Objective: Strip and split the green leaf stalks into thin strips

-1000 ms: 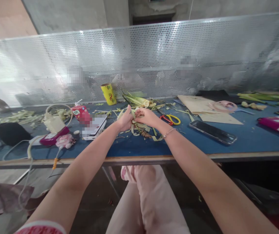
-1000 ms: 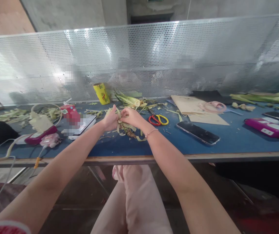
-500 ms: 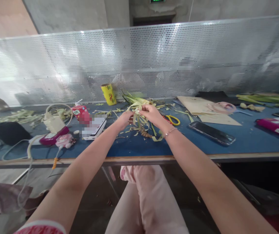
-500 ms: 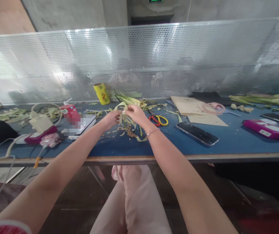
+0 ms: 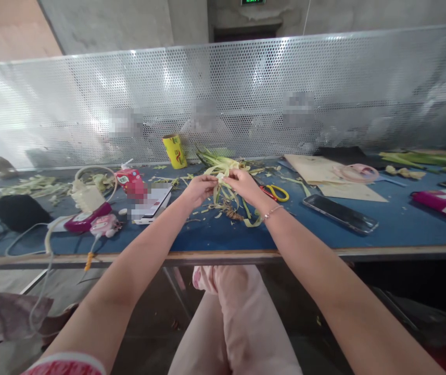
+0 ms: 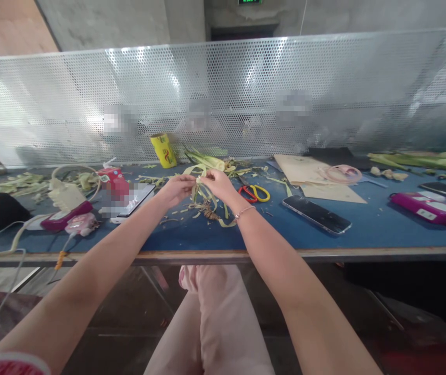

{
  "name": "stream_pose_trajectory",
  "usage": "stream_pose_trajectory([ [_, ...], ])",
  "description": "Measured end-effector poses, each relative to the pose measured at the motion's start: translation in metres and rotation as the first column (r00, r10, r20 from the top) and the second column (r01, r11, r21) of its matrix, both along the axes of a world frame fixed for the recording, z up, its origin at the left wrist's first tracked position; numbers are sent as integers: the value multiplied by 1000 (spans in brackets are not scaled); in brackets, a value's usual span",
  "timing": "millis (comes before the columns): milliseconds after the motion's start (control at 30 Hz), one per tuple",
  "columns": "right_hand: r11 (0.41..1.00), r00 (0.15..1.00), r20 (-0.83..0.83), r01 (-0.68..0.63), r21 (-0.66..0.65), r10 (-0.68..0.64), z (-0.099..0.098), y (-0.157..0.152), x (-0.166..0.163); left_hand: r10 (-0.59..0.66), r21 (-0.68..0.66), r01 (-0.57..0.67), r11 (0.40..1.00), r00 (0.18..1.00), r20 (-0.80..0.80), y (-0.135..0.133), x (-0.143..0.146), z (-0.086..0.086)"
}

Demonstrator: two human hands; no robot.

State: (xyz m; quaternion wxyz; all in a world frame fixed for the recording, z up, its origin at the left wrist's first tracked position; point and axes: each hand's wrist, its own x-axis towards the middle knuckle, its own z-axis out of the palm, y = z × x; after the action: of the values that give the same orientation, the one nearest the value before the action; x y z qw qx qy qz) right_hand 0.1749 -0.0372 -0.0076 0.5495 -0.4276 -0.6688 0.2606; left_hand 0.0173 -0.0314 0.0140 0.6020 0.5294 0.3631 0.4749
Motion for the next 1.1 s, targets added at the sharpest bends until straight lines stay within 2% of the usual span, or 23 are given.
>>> stream_pose_trajectory([
  [167, 995, 996, -25, 86, -46, -88, -3, 5, 0, 52, 113, -56, 992, 998, 38, 2, 0, -2],
  [400, 978, 971, -234, 7, -206, -56, -1, 5, -6, 47, 217, -47, 975, 999, 4, 5, 0, -5],
  [600, 971, 954, -298, -52, -235, -21, 4, -2, -9, 80, 351, -59, 934, 996, -45, 10, 1, -11],
  [800, 968, 944, -329, -116, -224, 37, 6, -5, -8, 19, 298, -17, 954, 1000, -4, 6, 2, -7],
  [1100, 960, 946, -312, -164, -226, 88, 7, -11, -9, 66, 345, -57, 937, 998, -16, 9, 1, -11],
])
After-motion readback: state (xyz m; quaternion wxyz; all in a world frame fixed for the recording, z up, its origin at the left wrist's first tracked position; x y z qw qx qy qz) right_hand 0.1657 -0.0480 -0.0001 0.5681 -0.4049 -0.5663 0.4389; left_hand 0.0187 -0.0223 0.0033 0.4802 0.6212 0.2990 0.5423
